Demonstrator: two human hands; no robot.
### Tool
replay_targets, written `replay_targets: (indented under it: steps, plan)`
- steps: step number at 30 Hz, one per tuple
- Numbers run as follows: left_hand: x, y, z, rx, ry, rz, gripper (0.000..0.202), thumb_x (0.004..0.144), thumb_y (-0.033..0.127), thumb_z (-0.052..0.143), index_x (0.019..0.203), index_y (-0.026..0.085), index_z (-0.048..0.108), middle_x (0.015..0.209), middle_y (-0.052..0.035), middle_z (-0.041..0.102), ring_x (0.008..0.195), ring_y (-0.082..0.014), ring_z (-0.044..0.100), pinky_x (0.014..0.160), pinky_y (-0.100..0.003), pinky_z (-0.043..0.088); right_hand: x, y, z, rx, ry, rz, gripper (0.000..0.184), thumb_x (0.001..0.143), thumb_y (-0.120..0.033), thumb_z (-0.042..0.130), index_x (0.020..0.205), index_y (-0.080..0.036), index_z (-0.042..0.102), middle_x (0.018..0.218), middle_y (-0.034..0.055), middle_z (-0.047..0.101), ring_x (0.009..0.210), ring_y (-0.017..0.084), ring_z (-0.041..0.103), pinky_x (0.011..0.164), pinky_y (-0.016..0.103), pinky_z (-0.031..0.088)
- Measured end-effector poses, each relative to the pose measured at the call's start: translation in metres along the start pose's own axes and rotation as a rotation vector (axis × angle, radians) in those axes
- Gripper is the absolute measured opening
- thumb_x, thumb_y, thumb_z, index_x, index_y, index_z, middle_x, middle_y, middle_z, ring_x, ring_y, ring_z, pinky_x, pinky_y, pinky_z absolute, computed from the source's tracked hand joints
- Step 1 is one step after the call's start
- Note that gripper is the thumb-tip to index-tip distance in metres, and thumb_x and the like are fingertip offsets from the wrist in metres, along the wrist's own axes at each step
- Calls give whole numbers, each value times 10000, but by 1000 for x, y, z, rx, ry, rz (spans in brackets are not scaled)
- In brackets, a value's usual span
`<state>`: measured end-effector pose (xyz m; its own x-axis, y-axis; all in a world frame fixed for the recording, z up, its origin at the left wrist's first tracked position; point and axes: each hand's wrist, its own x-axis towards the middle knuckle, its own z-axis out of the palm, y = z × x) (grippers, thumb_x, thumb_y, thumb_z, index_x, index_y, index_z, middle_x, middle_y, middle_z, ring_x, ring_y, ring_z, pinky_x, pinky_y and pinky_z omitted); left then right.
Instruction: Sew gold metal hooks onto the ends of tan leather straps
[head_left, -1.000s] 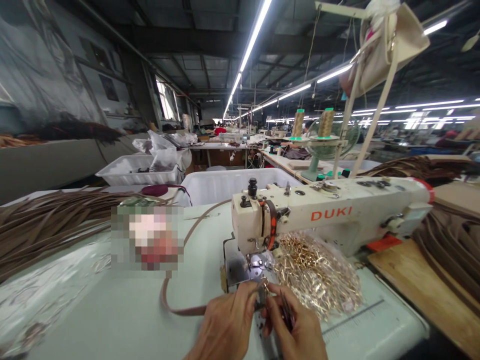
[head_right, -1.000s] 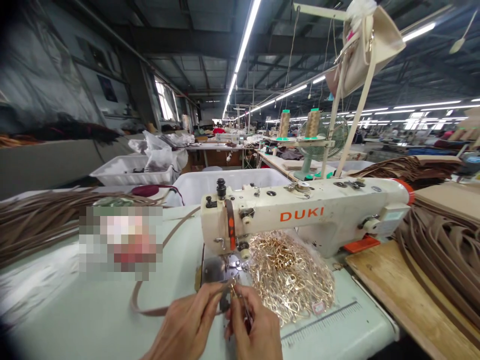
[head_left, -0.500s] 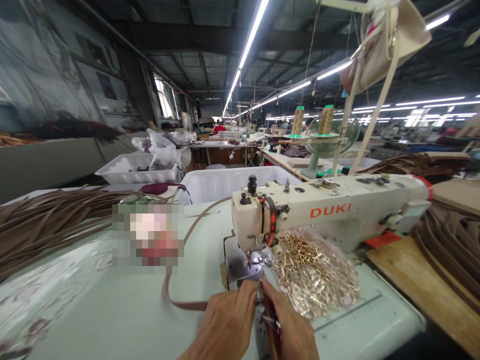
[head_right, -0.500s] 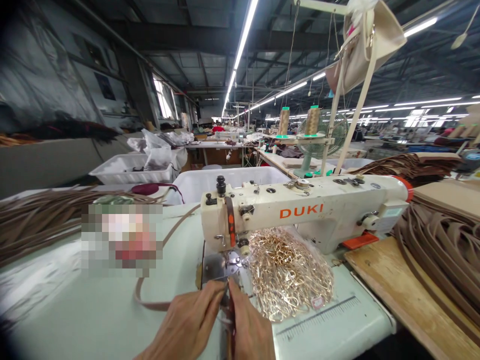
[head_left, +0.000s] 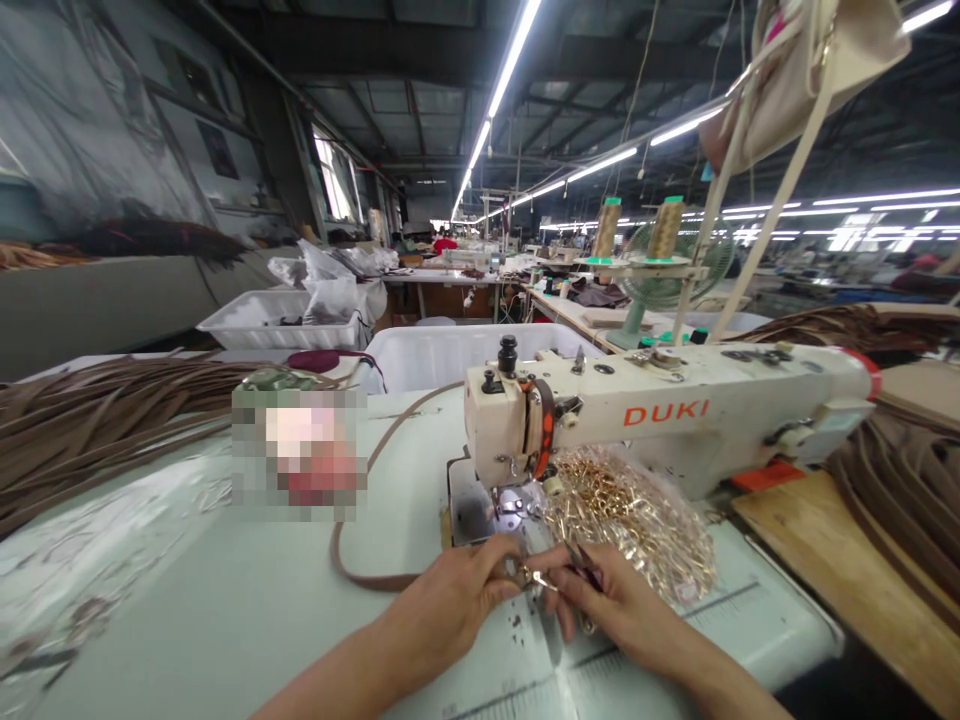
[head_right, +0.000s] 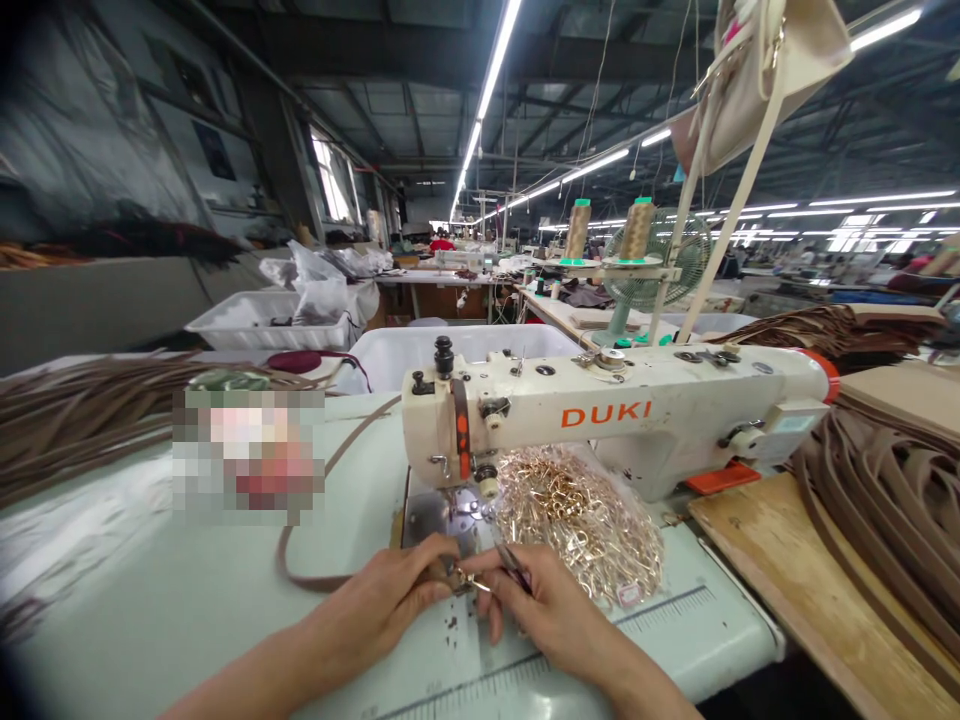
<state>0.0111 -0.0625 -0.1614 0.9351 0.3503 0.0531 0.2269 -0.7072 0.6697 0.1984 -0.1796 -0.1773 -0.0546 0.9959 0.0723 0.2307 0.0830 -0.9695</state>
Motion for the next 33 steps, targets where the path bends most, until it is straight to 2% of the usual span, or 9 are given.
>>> replay_targets:
  steps: [2,7,10,13,16,20,26,31,33]
  plan:
    - [0,0,2,11,17,0,116,952,216,457,1063,223,491,954,-14,631,871,-187,600,734,-248,429,0,2,-4,15,-35,8,302,938,-351,451,1143,-184,596,747,2,607,599,106,593,560,204,418]
    - [-1,-3,11,-56,15,87,292,952,183,467,1223,287,435,1081,10,611,974,-161,579,822,-225,402,-1,0,-8,70,-78,5,291,942,-326,450,1150,-176,587,783,15,634,630,113,613,600,217,427]
    - [0,-5,13,-53,1,106,101,965,217,447,1012,230,536,922,16,619,872,-150,589,751,-206,404,-3,-4,-7,91,-106,-22,302,957,-335,412,1149,-179,586,793,24,655,680,132,634,654,244,447]
    - [1,-7,14,-29,63,61,140,973,244,429,878,201,523,810,20,597,770,-141,581,675,-205,394,-3,-11,-1,-96,-54,-71,292,971,-328,372,1109,-213,602,819,14,669,811,145,628,786,278,440]
    - [1,-8,16,5,101,34,168,982,249,397,864,198,506,809,11,599,766,-148,585,669,-215,394,0,-13,10,-448,91,-56,163,903,-326,523,980,-233,633,852,-12,659,819,148,598,769,264,420]
    - [-2,-9,19,8,119,25,123,978,209,381,943,215,498,894,2,605,858,-162,583,746,-236,408,9,-4,24,-656,188,-45,101,879,-279,561,875,-202,627,860,-3,638,791,151,587,720,254,419]
    - [-8,-9,25,-48,101,43,217,928,100,371,1098,204,456,1080,-51,550,1034,-175,528,927,-283,391,18,12,21,-887,92,-52,123,891,-193,494,932,-180,609,875,37,625,799,185,593,697,276,428]
    - [-7,-10,26,9,182,-21,473,904,74,382,1343,226,291,1288,-85,468,1146,-196,479,973,-317,362,19,6,15,-812,77,-132,124,873,-134,450,888,-181,564,860,17,616,778,156,574,685,246,397]
    - [-5,-9,22,24,168,-17,354,916,92,378,1236,231,440,1161,-56,550,1042,-189,533,904,-298,395,20,0,13,-705,62,-141,165,924,-214,422,873,-189,577,825,2,616,769,138,567,688,230,384]
